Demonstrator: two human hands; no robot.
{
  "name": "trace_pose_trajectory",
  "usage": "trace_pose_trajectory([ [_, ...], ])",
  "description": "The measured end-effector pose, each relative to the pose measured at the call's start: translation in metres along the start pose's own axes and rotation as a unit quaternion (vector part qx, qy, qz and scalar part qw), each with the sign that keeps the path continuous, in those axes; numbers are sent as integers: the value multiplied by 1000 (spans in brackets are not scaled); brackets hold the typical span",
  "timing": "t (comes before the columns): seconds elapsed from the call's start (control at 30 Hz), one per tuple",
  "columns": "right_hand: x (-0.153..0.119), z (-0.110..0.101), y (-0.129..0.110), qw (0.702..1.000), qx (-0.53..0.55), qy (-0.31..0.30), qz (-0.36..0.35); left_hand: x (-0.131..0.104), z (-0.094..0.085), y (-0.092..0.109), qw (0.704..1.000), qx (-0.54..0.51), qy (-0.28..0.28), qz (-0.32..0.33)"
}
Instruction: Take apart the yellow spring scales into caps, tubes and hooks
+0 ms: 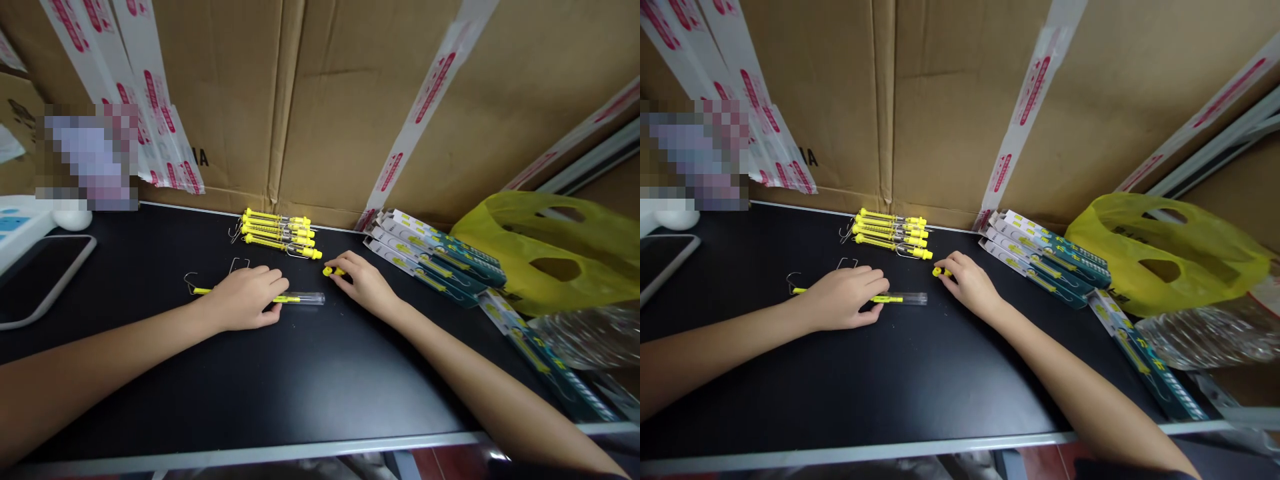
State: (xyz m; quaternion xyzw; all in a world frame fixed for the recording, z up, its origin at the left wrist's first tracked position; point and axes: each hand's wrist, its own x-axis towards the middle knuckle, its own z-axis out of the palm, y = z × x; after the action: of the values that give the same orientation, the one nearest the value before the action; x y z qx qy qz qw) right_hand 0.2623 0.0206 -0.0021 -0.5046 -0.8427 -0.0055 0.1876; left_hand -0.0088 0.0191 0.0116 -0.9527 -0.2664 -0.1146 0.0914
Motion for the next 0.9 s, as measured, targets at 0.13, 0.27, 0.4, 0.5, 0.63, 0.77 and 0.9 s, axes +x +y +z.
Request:
trace_pose_trajectory([
  [0.13,-10,-8,-10,999,-15,45,-6,0,8,2,999,3,14,33],
  [0.27,-20,-17,-26,997,27,23,-66,-1,12,3,999,-5,22,33],
  [0.4,-22,-16,-33,998,17,-3,-61,-2,12,2,999,-47,20,13],
  [0.5,-21,-13,-28,998,33,5,-55,-3,12,2,997,-76,18,-2],
  [0.63,-19,-15,-20,997,36,17,-60,-2,13,1,995,-94,21,-8],
  [0.77,-17,-18,-12,997,-1,-10,-77,-2,13,0,995,-93,23,-16],
  [0.9,-16,-18,-6,997,36,-17,-61,-2,13,-1,995,-96,21,-24],
])
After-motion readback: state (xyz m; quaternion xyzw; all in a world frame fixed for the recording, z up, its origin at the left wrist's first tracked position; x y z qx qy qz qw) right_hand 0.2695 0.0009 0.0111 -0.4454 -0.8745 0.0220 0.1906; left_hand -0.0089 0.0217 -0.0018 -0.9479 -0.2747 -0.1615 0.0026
